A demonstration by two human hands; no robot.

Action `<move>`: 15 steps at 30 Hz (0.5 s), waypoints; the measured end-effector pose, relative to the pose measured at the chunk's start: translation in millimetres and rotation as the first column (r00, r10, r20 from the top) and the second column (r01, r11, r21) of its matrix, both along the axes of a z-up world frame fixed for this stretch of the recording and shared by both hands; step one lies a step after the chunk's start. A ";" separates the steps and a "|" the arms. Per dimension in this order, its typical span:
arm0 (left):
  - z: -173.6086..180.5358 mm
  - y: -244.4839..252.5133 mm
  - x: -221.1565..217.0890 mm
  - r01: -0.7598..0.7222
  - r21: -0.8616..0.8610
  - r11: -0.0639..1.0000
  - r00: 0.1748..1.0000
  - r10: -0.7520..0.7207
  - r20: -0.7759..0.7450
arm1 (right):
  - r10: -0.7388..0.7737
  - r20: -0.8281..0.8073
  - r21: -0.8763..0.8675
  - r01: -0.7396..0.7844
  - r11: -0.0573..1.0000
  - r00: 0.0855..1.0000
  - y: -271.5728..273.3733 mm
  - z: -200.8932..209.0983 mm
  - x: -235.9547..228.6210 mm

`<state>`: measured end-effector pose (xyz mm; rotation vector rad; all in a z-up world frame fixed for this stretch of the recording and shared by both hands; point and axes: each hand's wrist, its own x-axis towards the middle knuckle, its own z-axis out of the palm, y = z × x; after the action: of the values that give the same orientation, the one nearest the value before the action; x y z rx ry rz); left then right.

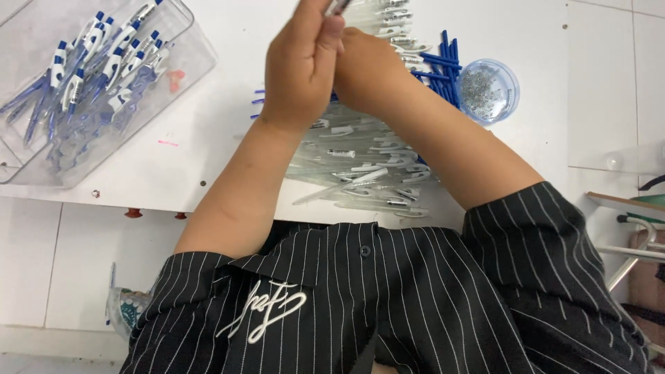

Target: Rapidly assembling pens by inserting ink refills into pen bodies and placing them into a storage bin.

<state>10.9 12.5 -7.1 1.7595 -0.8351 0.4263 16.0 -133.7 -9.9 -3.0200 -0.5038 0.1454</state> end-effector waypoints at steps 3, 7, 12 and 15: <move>4.5 -1.6 -6.5 0.032 0.014 0.999 0.999 -0.032 -0.011 | -0.033 0.036 0.054 0.032 0.998 0.999 -2.1 9.5 -3.1; 4.7 -2.6 -7.8 0.054 0.007 0.999 0.997 -0.054 0.052 | -0.097 0.077 0.149 0.085 0.985 0.992 -18.2 15.7 -14.6; 14.1 -6.7 -13.8 0.146 0.040 0.989 0.977 -0.150 0.150 | -0.183 0.225 0.605 0.010 0.796 0.957 -61.5 43.4 -44.1; -2.0 -11.4 -8.0 0.165 0.071 0.984 0.968 -0.175 0.179 | -0.193 0.245 0.895 -0.146 0.422 0.950 -85.8 51.5 -58.9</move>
<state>2.9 1.0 -9.1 1.7002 -1.1305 0.4605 -42.9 -219.5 41.6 -1.9168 -0.3658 -0.4869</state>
